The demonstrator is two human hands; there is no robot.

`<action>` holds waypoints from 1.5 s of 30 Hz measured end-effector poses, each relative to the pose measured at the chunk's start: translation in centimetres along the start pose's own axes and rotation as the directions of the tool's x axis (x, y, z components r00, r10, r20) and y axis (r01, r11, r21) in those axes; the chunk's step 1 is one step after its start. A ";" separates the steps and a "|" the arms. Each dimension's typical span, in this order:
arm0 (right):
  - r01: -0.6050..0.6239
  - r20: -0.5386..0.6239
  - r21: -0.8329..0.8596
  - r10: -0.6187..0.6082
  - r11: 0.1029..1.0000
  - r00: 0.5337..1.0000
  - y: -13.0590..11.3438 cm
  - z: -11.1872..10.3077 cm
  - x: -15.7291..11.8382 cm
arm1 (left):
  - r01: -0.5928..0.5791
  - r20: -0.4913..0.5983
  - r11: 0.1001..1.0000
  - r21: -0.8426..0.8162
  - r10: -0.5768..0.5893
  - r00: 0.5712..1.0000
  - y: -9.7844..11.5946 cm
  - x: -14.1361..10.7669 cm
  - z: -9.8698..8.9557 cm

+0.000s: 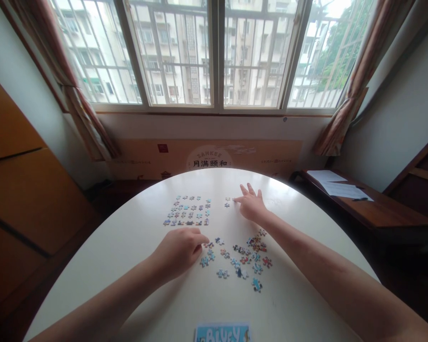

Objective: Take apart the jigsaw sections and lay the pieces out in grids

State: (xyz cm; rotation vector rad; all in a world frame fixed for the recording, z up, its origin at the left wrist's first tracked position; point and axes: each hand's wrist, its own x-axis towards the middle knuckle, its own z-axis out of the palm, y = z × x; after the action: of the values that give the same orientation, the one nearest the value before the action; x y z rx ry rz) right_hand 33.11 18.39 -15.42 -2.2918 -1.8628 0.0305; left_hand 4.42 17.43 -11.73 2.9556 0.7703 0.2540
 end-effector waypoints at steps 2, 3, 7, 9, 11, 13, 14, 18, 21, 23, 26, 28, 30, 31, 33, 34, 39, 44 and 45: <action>0.000 -0.001 -0.007 0.000 1.000 1.000 0.0 0.2 0.2 | -0.003 0.004 1.000 0.000 0.003 1.000 0.0 0.0 0.0; -0.002 -0.008 -0.010 0.002 1.000 1.000 0.0 0.3 0.3 | -0.003 0.003 1.000 0.000 0.003 1.000 0.0 0.0 0.0; 0.045 -0.099 -0.029 -0.048 0.999 0.994 -0.3 0.3 0.2 | 0.001 -0.005 1.000 -0.006 -0.001 1.000 0.0 -0.1 0.0; 0.106 -0.128 -0.042 -0.111 0.993 0.986 -0.6 0.4 -0.3 | -0.002 -0.007 1.000 -0.006 0.002 1.000 -0.1 -0.1 0.0; 0.166 -0.127 -0.050 -0.171 0.985 0.977 -0.9 0.4 -0.9 | -0.010 -0.003 1.000 -0.005 0.010 1.000 -0.1 -0.1 -0.1; 0.195 -0.114 -0.052 -0.200 0.979 0.973 -1.2 0.5 -1.4 | -0.015 0.002 1.000 -0.005 0.015 1.000 0.0 -0.1 -0.1; 0.198 -0.105 -0.051 -0.202 0.979 0.974 -1.3 0.6 -1.5 | -0.016 0.002 1.000 -0.006 0.016 1.000 0.0 -0.1 -0.1; 0.176 -0.088 -0.050 -0.180 0.983 0.980 -1.4 0.7 -1.8 | -0.013 -0.001 1.000 -0.003 0.013 1.000 0.0 -0.1 -0.1; 0.175 -0.129 -0.068 -0.183 0.982 0.975 -1.0 0.3 -1.6 | -0.013 -0.004 1.000 -0.008 0.013 1.000 0.0 -0.1 -0.1; 0.146 -0.175 -0.079 -0.158 0.986 0.972 -0.4 -0.1 -1.4 | -0.014 -0.004 1.000 -0.009 0.014 1.000 0.0 -0.2 -0.1; 0.044 -0.191 -0.078 -0.059 0.996 0.980 1.1 -0.7 -1.0 | -0.008 0.002 1.000 -0.003 0.008 1.000 0.0 -0.1 -0.2; -0.010 -0.163 -0.076 -0.003 0.997 0.987 2.1 -0.7 -0.9 | -0.004 0.006 1.000 -0.002 0.004 1.000 0.1 -0.1 -0.3; -0.022 -0.132 -0.075 0.012 0.997 0.991 2.9 -0.5 -0.8 | -0.005 0.008 1.000 -0.007 0.005 1.000 0.1 -0.1 -0.3; -0.016 -0.119 -0.072 0.007 0.997 0.993 3.1 -0.3 -0.8 | -0.005 0.007 1.000 -0.010 0.005 1.000 0.1 -0.1 -0.3; -0.002 -0.106 -0.060 -0.005 0.998 0.994 3.4 0.2 -0.7 | -0.003 0.005 1.000 -0.016 0.003 1.000 0.1 -0.1 -0.2; -0.003 -0.106 -0.052 -0.003 0.999 0.994 3.4 0.4 -0.6 | -0.002 0.004 1.000 -0.018 0.002 1.000 0.1 -0.1 -0.2; -0.015 -0.136 -0.038 0.009 0.999 0.991 3.2 0.6 0.0 | 0.010 0.015 1.000 -0.025 -0.010 1.000 0.1 -0.1 -0.3; -0.005 -0.238 -0.071 -0.012 0.997 0.971 3.6 -0.2 -0.1 | 0.014 0.016 1.000 -0.020 -0.013 1.000 0.1 -0.1 -0.4; -0.007 -0.246 -0.077 -0.012 0.997 0.969 3.8 -0.3 -0.3 | 0.011 0.014 1.000 -0.020 -0.011 1.000 0.1 -0.1 -0.4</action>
State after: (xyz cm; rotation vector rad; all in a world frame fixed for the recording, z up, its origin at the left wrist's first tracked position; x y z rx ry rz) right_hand 36.71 17.32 -15.80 -2.2234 -1.7679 -0.3178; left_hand 4.30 17.30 -11.38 2.9300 0.7774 0.2384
